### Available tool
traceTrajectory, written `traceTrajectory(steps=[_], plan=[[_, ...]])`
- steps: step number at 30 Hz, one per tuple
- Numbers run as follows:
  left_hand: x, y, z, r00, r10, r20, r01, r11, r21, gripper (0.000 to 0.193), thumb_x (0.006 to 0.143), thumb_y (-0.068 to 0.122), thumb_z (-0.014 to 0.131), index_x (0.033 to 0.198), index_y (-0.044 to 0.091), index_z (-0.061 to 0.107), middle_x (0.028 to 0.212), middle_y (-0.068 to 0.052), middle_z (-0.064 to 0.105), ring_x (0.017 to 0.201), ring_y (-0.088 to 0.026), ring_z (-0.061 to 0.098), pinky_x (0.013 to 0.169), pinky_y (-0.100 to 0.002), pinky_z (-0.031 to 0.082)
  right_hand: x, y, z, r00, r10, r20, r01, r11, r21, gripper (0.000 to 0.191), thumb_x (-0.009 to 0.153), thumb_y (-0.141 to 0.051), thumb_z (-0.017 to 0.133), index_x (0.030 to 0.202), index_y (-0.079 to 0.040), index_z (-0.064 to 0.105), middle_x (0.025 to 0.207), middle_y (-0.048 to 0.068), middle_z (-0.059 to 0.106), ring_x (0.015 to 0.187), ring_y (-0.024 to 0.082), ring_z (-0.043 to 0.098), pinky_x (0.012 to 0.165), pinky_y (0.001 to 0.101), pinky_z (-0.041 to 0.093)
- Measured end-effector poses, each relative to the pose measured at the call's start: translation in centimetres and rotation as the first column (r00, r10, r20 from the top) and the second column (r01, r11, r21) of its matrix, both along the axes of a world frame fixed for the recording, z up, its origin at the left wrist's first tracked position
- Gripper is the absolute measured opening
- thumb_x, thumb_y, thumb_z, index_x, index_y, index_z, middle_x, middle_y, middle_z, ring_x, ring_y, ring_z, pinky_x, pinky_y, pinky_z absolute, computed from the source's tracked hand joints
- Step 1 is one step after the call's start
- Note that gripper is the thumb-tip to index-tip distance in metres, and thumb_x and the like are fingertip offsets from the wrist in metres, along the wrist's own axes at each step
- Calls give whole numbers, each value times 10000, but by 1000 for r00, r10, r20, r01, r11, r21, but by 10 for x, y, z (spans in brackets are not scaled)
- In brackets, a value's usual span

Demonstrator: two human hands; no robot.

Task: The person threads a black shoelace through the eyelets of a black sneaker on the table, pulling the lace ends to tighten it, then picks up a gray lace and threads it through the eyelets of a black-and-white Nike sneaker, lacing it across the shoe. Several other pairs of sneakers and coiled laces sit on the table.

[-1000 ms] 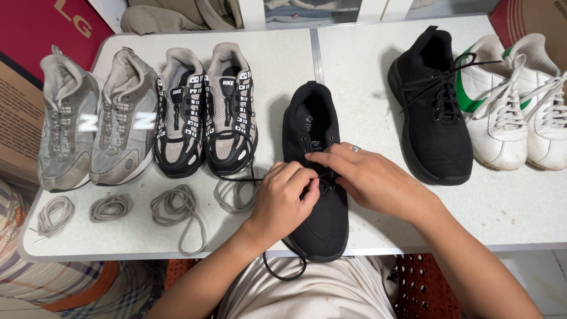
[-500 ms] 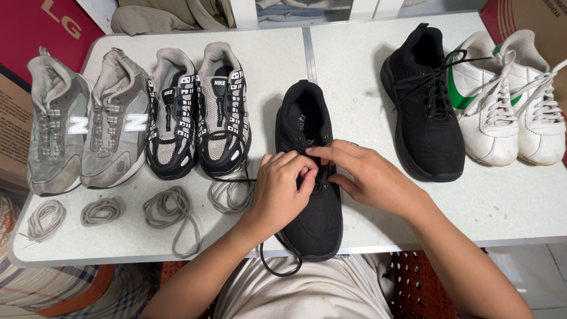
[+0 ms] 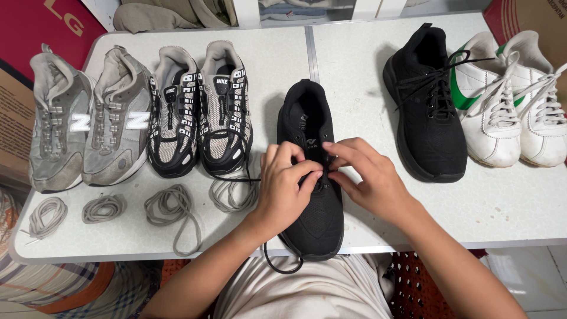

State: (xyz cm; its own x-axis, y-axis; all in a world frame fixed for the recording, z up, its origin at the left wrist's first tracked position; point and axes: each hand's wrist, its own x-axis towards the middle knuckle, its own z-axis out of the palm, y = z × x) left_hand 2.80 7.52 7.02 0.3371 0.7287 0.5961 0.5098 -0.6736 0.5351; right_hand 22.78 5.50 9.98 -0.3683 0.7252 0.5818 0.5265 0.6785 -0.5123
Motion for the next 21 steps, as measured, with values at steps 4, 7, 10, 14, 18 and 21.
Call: traceTrajectory(steps=[4,7,10,14,18,21], plan=[[-3,1,7,999,-39,16,39,999,3,80,862,104,757,942,107,760,1165,-109,569,1130,-331,489,976,-450,374,-1,-2,-5,999,-44,-23,41,992,-121,629,786,58,781,1370,-55,576,1048,106,726,956,205,755,830,307,632],[-7,8,11,998,-57,-5,57,998,20,159,865,6,676,991,78,742,1315,-148,558,1299,-373,457,1094,-483,347,5,1,-9,996,-81,42,87,979,-185,508,783,82,763,1254,-47,626,1003,108,726,933,200,757,782,282,637],[-13,12,12,996,-81,-46,82,997,7,314,790,-89,595,1018,66,746,1423,-175,543,1411,-411,414,1159,-508,326,27,6,-13,996,-91,13,92,980,-177,336,828,100,726,1126,-26,636,1007,113,715,947,198,750,782,274,642],[-15,17,11,991,-136,-17,135,990,-45,399,765,-162,539,1013,66,754,1426,-150,568,1437,-401,451,1178,-488,386,84,5,-23,886,-115,-449,15,975,-220,301,945,114,668,1182,-53,585,1041,93,678,1018,180,719,882,332,637],[-16,20,9,990,-135,31,137,988,-69,430,757,-199,524,1012,61,753,1392,-135,595,1414,-389,500,1128,-448,464,156,-9,-31,217,47,-975,-394,918,-44,233,1010,120,677,1154,-42,592,1050,98,697,1003,174,720,941,360,630],[-17,21,9,990,-139,29,140,989,-52,425,751,-207,531,1003,53,753,1398,-138,589,1415,-392,494,1128,-450,461,203,-18,-30,-53,43,-998,-354,933,59,226,1001,116,681,1146,-35,597,1046,101,701,987,170,719,916,348,627]])
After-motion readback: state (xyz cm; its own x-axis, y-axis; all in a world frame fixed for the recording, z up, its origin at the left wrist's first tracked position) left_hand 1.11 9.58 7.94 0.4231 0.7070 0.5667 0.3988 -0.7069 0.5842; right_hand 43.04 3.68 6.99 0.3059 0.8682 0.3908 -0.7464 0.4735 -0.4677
